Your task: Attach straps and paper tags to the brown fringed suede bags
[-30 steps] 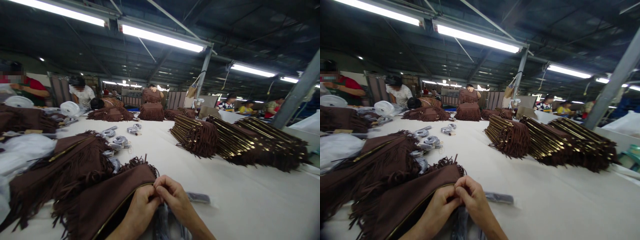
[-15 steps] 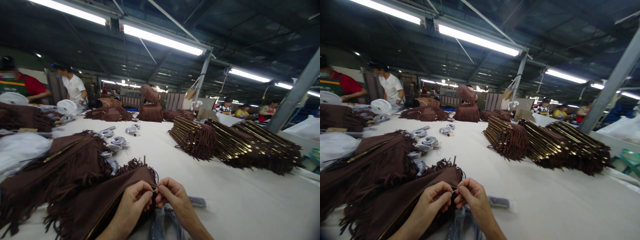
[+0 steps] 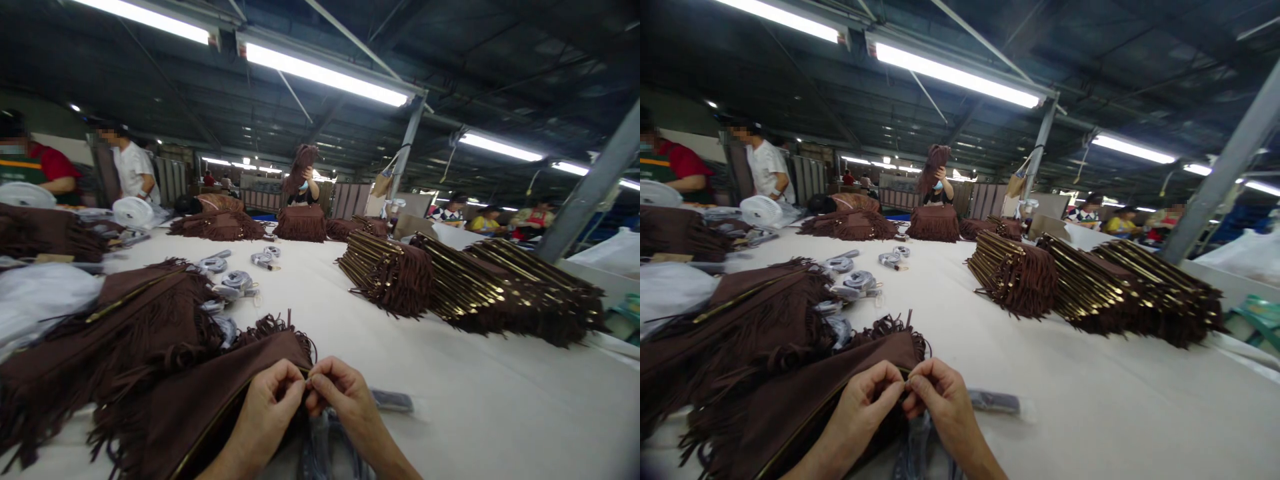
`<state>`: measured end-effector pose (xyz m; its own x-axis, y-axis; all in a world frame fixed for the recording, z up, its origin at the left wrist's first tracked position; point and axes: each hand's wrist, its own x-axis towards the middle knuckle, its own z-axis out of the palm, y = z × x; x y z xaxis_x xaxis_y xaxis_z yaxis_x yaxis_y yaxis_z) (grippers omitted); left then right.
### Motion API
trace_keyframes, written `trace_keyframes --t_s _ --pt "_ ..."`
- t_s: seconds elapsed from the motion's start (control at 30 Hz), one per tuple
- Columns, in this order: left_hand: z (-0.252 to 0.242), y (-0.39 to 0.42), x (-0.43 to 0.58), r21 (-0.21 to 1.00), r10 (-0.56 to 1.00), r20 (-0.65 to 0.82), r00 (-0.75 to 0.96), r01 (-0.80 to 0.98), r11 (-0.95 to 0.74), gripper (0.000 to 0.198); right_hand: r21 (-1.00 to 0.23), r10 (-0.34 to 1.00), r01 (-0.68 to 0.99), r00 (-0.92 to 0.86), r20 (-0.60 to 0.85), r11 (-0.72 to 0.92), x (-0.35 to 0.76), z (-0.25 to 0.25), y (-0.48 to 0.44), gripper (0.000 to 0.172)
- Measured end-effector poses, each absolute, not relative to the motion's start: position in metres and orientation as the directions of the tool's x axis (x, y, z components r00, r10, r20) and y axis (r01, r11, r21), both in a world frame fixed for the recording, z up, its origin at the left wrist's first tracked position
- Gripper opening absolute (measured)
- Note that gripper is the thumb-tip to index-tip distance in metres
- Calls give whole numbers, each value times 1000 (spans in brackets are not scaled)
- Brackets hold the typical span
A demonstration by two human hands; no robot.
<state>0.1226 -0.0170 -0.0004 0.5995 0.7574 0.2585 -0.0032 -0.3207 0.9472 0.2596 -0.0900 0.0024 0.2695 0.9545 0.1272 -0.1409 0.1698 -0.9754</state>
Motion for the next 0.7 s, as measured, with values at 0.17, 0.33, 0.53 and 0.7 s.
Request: trace_keyframes --t_s 0.17,0.33,0.53,0.7 --pt "-2 -16 122 946 756 264 598 -7 -325 24 -974 952 -140 276 135 178 260 3 -90 45" --pt "-1 -17 122 943 759 260 597 11 -332 22 -984 949 -67 281 141 166 260 3 -90 45" --pt "2 -24 121 930 774 266 575 57 -363 21 -969 918 133 313 243 211 257 -2 -93 34" --pt "3 -24 122 902 768 299 567 96 -422 23 -937 912 281 291 290 208 256 -3 -90 26"
